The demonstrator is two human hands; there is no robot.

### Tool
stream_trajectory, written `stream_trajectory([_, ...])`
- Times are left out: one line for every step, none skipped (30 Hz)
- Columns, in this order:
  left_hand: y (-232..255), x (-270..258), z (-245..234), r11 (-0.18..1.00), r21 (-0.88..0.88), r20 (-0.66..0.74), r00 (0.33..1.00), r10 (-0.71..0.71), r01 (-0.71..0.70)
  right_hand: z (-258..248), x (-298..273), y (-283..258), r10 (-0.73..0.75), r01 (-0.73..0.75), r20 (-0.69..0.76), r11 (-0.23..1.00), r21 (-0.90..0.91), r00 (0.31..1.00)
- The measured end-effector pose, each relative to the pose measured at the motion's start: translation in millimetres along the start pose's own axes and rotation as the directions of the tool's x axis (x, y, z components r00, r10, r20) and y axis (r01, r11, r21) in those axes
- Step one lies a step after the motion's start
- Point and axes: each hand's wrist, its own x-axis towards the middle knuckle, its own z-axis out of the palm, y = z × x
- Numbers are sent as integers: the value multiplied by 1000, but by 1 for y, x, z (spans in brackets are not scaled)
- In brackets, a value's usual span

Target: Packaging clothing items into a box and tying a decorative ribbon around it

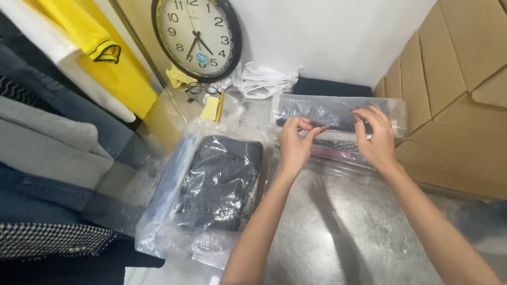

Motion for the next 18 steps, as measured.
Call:
stream_trajectory([15, -3, -9, 1000, 5, -9, 1000, -1, 1, 3, -2, -6, -6, 6, 5, 1000, 8, 1000])
stream_trajectory([29, -5, -17, 999, -7, 10, 999, -31, 31, 5, -3, -11, 6, -7, 17, 999, 45, 1000])
stream_trajectory([44, -7, -25, 998, -19, 29, 998, -61, 61, 8, -4, -17, 18, -20, 29, 997, 81, 999])
stream_trajectory([54, -10, -33, 998, -15, 20, 998, -62, 62, 11, -4, -24, 12, -14, 34, 996, 88, 999])
stream_trajectory([63, -13, -41, 995, -24, 60, 994, -96, 98, 15, -3, -32, 20, -24, 42, 994, 109, 999])
stream_trajectory([73, -16, -49, 991, -32, 99, 987, -130, 134, 19, -3, -41, 28, -34, 52, 991, 130, 998])
stream_trajectory([77, -19, -55, 991, -28, 88, 988, -130, 133, 23, -4, -45, 20, -28, 56, 990, 138, 998])
stream_trajectory([80, -21, -62, 990, 0, 121, 982, -143, 144, 26, -4, -51, 39, -50, 68, 984, 171, 997])
stream_trajectory([83, -23, -69, 988, 29, 156, 976, -155, 153, 30, -6, -56, 60, -74, 78, 976, 202, 995])
stream_trajectory([84, -25, -75, 988, 33, 148, 977, -155, 152, 34, -8, -59, 54, -70, 79, 975, 209, 995])
stream_trajectory([86, -29, -80, 985, 20, 173, 970, -172, 172, 37, -12, -62, 67, -84, 81, 972, 222, 994])
stream_trajectory([87, -32, -85, 981, 6, 198, 962, -190, 192, 40, -15, -64, 80, -98, 84, 967, 234, 993])
stream_trajectory([86, -35, -92, 981, 8, 197, 962, -191, 193, 38, -18, -74, 80, -98, 85, 967, 236, 993])
stream_trajectory([85, -38, -99, 983, 4, 211, 961, -178, 182, 36, -22, -84, 127, -152, 114, 957, 249, 985])
stream_trajectory([85, -42, -105, 985, -1, 228, 959, -167, 172, 33, -26, -94, 175, -207, 143, 943, 259, 974])
stream_trajectory([92, -46, -113, 985, 1, 229, 959, -169, 174, 37, -30, -99, 177, -210, 144, 943, 260, 974])
stream_trajectory([99, -48, -122, 983, -13, 250, 953, -172, 181, 42, -34, -103, 240, -289, 180, 898, 333, 954])
stream_trajectory([106, -50, -130, 982, -27, 270, 947, -174, 188, 46, -37, -108, 299, -365, 220, 841, 400, 929])
